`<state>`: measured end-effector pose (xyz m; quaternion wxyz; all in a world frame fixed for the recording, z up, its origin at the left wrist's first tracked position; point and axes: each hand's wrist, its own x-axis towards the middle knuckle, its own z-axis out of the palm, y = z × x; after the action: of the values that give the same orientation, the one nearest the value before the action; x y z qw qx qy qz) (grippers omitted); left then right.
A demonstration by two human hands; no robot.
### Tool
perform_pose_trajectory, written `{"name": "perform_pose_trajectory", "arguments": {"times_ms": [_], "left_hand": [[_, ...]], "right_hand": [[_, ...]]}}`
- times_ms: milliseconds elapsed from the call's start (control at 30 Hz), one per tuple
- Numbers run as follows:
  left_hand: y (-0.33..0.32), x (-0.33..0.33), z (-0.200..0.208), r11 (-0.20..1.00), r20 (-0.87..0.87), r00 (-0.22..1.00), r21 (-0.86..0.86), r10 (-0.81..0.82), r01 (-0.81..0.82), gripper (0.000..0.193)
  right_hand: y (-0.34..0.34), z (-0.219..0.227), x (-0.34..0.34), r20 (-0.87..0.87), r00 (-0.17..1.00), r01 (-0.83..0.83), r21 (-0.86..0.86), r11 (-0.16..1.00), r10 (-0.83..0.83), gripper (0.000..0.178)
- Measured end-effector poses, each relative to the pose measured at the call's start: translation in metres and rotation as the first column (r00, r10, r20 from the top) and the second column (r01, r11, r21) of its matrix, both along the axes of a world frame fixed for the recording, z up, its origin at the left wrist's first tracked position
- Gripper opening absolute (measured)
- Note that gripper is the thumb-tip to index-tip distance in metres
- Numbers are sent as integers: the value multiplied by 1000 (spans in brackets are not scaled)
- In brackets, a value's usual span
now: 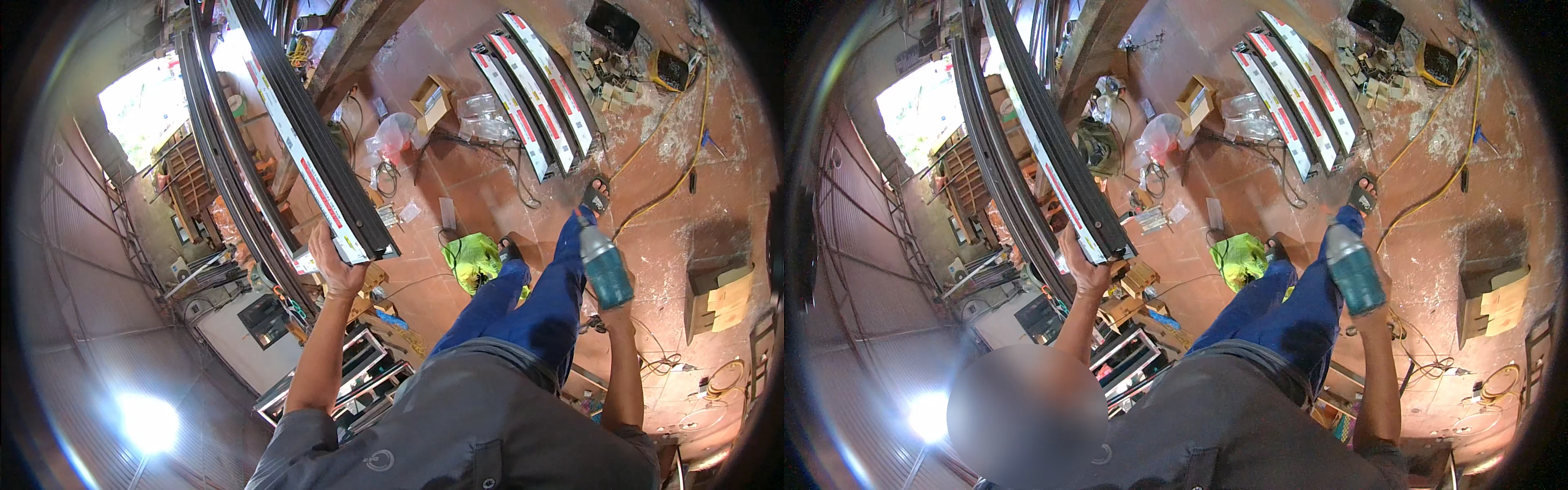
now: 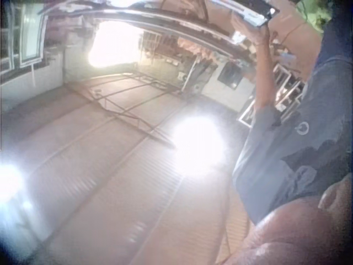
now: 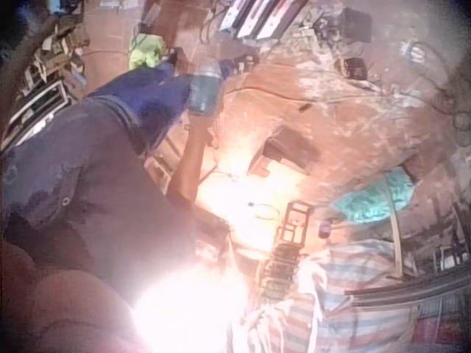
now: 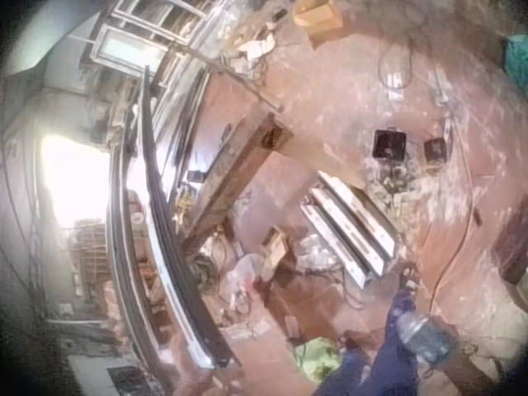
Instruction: The person assembles a rectangular window frame by joining metal profiles with a power drill. They align the corners, drill fasteners, and repeatedly flip the frame to secure all sides. The person also handles a rubber seal strip and inserts it into the frame profile.
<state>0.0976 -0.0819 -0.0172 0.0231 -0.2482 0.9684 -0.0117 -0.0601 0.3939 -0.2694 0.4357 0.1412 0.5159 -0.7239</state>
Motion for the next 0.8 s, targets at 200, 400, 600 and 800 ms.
{"name": "perform_pose_trajectory", "arguments": {"times_ms": [200,400,600,800], "left_hand": [[1,-4,-4,1000,-45,999,-18,15,-16,89],[4,-11,-3,998,-44,998,-35,42,-44,93],[3,-7,-6,1000,-96,995,-24,8,-11,91],[2,-9,-5,999,-87,996,-45,7,-11,91]], "right_hand": [[-108,87,-65,-524,797,-423,-131,896,300,49],[-176,109,-50,-527,770,-572,-318,756,360,60],[-187,106,-39,-370,814,-574,-384,724,449,64],[-188,104,-45,-439,786,-598,-360,716,436,64]]}}
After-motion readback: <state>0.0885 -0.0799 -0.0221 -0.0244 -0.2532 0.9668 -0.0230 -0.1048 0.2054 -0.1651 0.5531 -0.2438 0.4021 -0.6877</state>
